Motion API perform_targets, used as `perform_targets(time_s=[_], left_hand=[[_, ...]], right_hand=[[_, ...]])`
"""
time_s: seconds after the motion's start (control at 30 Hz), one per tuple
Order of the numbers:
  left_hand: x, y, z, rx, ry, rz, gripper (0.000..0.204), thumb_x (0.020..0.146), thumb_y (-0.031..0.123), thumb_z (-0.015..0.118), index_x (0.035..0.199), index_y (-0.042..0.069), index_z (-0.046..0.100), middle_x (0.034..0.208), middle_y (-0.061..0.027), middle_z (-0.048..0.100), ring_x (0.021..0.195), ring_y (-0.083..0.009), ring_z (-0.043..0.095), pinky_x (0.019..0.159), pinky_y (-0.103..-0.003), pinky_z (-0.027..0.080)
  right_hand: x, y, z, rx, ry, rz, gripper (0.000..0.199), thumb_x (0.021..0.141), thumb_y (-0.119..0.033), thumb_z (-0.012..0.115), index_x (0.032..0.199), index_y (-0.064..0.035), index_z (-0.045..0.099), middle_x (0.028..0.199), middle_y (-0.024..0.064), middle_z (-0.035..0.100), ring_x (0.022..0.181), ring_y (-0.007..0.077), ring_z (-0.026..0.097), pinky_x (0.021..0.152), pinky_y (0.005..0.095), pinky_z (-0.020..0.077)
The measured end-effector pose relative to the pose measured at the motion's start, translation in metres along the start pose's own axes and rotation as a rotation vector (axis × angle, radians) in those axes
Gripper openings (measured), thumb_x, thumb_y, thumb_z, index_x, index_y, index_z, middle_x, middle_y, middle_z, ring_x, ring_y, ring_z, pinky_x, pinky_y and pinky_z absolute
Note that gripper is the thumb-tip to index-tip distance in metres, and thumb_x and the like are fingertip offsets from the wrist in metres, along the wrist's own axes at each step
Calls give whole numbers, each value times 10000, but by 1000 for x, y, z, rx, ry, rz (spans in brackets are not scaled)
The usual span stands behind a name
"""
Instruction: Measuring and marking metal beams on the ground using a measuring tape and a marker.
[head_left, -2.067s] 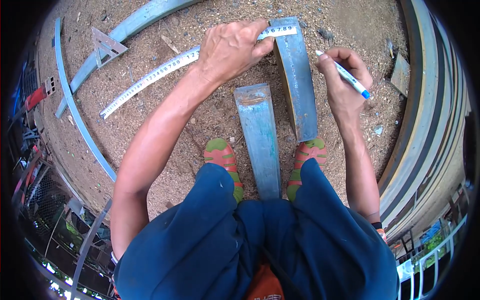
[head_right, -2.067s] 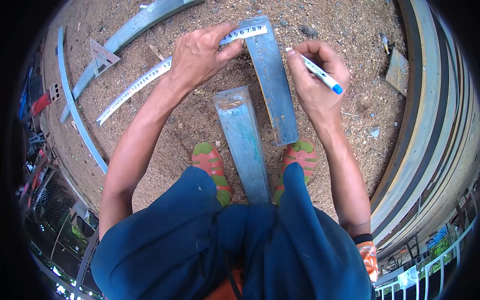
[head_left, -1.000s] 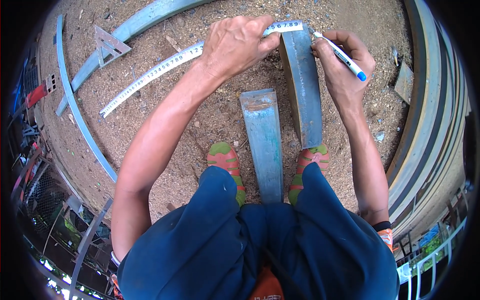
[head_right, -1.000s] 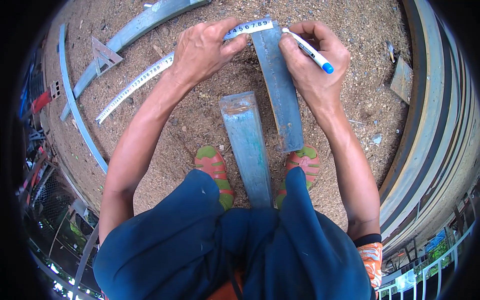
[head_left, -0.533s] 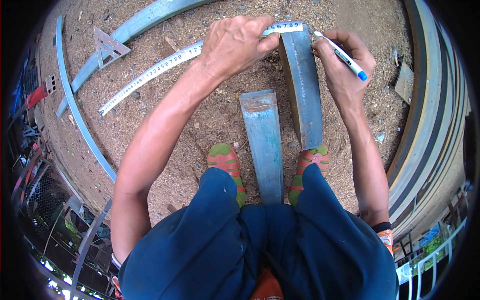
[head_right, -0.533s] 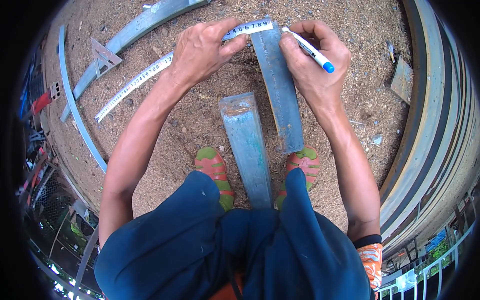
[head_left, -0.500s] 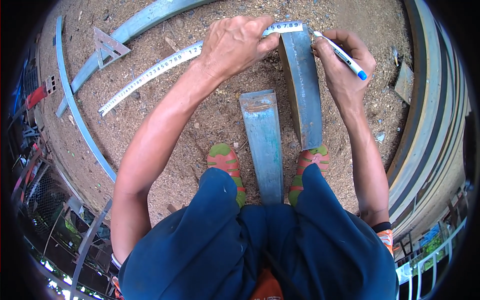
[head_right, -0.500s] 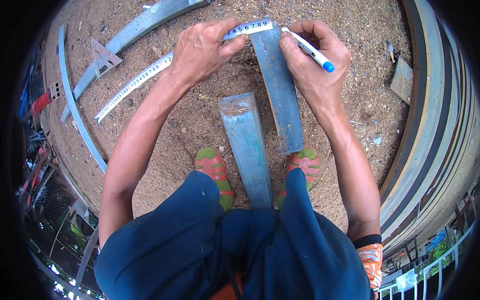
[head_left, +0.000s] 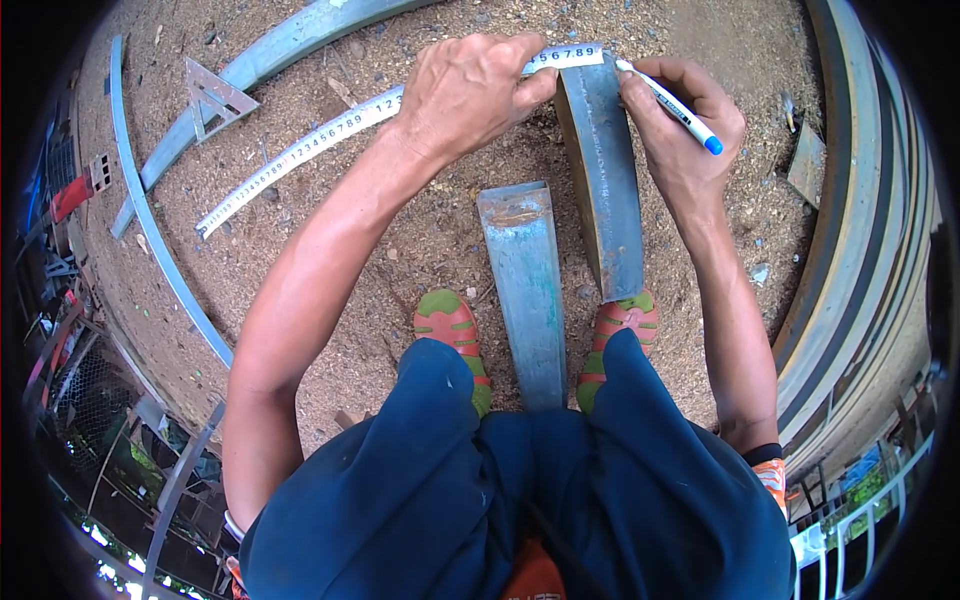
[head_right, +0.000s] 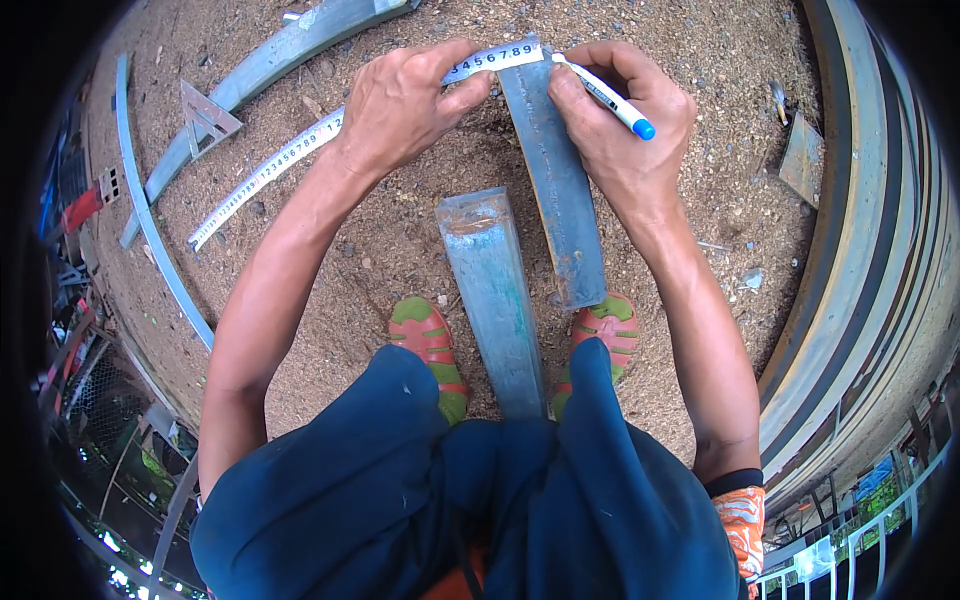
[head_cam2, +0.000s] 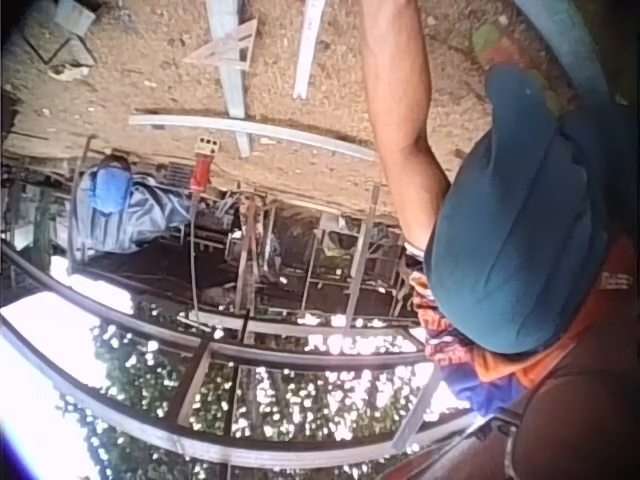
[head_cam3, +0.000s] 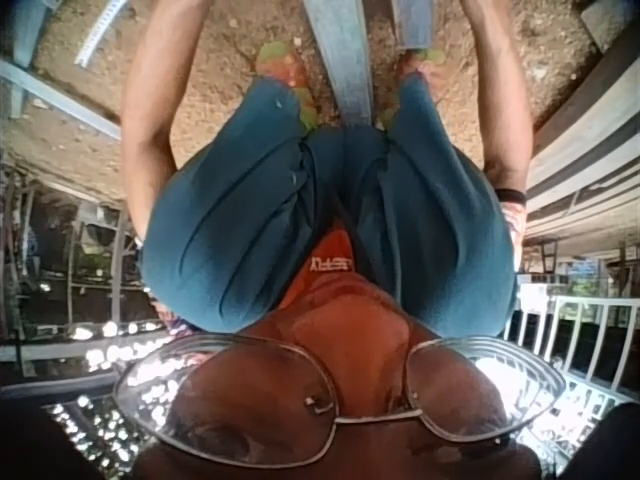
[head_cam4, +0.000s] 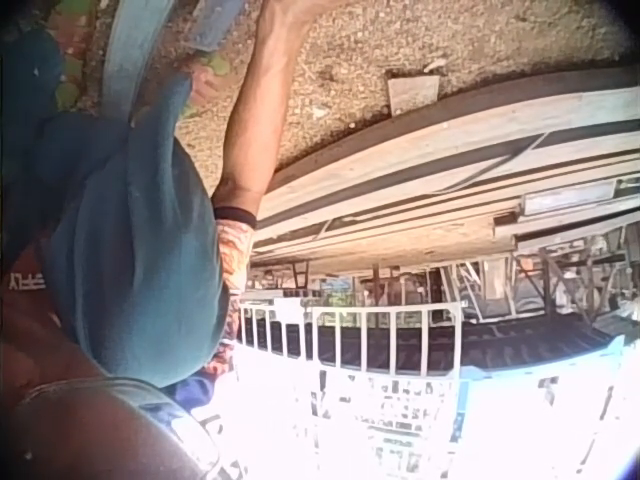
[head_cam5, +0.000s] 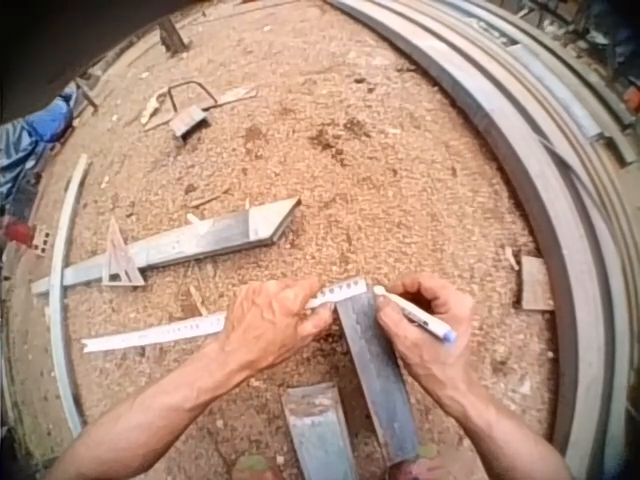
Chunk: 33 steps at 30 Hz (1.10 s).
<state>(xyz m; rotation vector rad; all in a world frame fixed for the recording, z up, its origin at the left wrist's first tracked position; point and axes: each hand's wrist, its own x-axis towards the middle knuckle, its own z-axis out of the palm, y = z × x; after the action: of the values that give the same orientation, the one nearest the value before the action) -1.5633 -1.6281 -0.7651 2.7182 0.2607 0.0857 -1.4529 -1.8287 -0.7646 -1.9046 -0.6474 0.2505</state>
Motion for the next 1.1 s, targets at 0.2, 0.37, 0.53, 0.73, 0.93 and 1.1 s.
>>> perform_targets(time_s=[0.2,0.37,0.53,0.73,0.93,1.1], left_hand=[[-1,-2,4,11,-9,-23,377,962,355,664,1157,43,743,821,-168,756,698,-302,749,676,-443,614],[-2,-4,6,-19,57,34,317,985,333,613,1116,74,740,638,-149,688,566,-261,706,575,-438,600],[0,1,1,-24,-22,-31,373,966,350,655,1163,46,744,795,-162,750,654,-281,734,654,-429,611],[0,2,-1,-22,-37,-46,349,963,338,662,1155,59,747,808,-161,753,663,-279,736,658,-425,613],[0,2,-1,-3,-24,-34,348,954,338,677,1158,63,744,819,-166,755,687,-287,747,667,-432,616],[-2,0,1,10,-14,-16,347,953,337,681,1156,62,743,814,-171,753,697,-298,749,675,-440,616]], right_hand=[[0,1,1,23,9,-8,231,888,-216,794,1023,-29,772,818,71,766,746,116,724,678,272,582],[1,2,2,11,1,-15,230,885,-212,796,1025,-31,773,812,69,765,744,117,725,679,271,582],[3,1,1,4,-9,-38,228,886,-211,793,1027,-33,774,814,74,769,740,124,733,671,277,585],[3,0,0,-6,-20,-48,230,886,-216,796,1023,-32,773,807,78,767,731,125,734,659,277,585],[3,-2,0,-9,-34,-45,227,886,-206,793,1026,-29,771,803,80,766,729,127,735,663,277,588],[3,-3,-1,-19,-44,-52,225,884,-198,792,1028,-27,769,804,84,767,729,127,735,666,281,591]])
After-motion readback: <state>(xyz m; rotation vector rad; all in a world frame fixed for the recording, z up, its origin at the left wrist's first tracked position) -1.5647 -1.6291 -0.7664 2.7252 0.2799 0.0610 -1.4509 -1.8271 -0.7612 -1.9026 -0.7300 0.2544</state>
